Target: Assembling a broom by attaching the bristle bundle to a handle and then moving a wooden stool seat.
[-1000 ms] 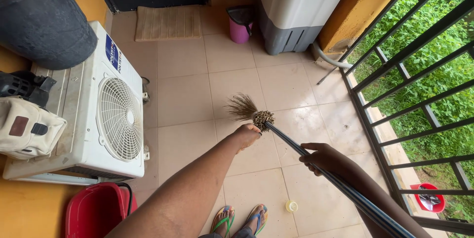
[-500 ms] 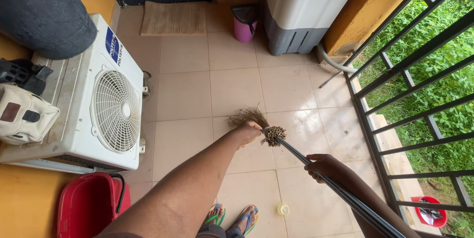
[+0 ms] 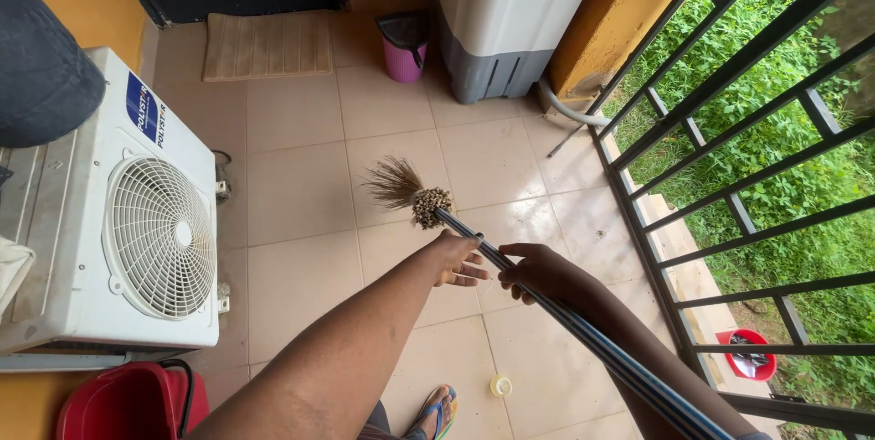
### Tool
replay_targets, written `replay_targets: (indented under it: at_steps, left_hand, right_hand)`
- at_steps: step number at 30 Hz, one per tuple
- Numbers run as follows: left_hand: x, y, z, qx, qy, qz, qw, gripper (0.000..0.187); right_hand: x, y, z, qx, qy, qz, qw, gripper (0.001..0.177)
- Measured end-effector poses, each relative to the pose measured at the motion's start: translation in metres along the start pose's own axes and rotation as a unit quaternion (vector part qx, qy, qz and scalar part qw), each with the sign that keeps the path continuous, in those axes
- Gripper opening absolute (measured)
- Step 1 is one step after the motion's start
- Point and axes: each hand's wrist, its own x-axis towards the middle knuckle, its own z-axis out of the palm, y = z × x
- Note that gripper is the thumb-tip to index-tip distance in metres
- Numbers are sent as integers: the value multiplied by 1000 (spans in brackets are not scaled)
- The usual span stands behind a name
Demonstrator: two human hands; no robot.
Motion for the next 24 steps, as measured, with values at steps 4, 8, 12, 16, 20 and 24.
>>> replay_targets:
  at_steps: [4, 8, 12, 16, 20, 24]
  left_hand:
    - [86, -22, -36, -9, 30, 0, 999, 21]
    - [92, -38, -74, -25, 72, -43, 996, 18]
    - [92, -42, -88, -150, 95, -75, 981, 9]
    - [94, -17, -79, -153, 75, -67, 983, 11]
    - [78, 23, -81, -173, 81, -21, 981, 7]
    - [96, 44, -94, -185, 96, -6, 978, 10]
  right_hand:
    - [25, -30, 39, 43, -43, -7, 998, 58]
    - [79, -32, 65, 88, -97, 7, 991, 62]
    - [80, -62, 68, 49, -113, 64, 990, 62]
    - [75, -78, 45, 52, -124, 48, 990, 62]
    - [62, -108, 29, 41, -103, 63, 992, 65]
    - [24, -150, 20, 61, -88, 53, 993, 70]
